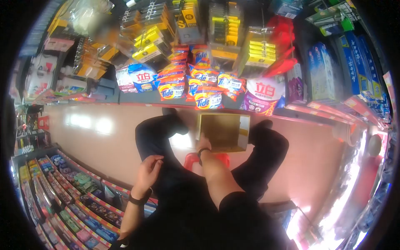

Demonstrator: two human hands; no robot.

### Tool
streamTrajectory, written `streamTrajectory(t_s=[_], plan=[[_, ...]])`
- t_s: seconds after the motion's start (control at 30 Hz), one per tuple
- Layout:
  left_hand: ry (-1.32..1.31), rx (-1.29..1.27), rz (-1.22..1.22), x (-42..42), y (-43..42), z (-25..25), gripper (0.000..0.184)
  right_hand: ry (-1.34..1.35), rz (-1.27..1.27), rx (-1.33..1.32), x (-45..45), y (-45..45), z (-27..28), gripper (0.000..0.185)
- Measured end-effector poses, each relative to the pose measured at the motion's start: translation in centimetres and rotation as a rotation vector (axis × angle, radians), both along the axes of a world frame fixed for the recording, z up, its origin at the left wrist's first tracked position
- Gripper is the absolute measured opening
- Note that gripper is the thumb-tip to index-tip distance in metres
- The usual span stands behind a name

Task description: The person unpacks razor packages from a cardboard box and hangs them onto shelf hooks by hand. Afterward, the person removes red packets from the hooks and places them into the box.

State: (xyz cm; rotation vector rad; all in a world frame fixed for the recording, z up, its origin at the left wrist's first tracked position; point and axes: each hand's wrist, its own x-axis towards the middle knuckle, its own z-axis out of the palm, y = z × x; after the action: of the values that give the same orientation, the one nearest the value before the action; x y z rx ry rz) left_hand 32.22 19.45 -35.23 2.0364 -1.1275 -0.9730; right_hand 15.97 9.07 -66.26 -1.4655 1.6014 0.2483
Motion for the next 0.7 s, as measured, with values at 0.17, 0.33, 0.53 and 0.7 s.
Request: streamTrajectory(t_s=[0.17, 0.33, 0.53, 0.7], plan=[[-0.027, 0.015, -0.027, 0.1, -1.0, 0.1, 0.016, -0.177, 0.069, 0.086, -1.5, -0.4, -0.9, 0.090], [-0.038, 0.009, -0.087, -1.2, -1.7, -0.1, 0.017, -0.215, 0.119, 0.014, -5.2, -1.7, -0.3, 0.060], [-0.006, -0.040, -0.267, -3.6, -3.2, -0.4, 0.017, -0.439, -0.086, 0.099, -11.3, -5.8, 3.7, 0.029], [0.081, -0.089, -0.496, -5.8, -7.7, 1.4, 0.020, -0.725, -0.360, 0.121, -17.2, -11.4, 9.0, 0.031]])
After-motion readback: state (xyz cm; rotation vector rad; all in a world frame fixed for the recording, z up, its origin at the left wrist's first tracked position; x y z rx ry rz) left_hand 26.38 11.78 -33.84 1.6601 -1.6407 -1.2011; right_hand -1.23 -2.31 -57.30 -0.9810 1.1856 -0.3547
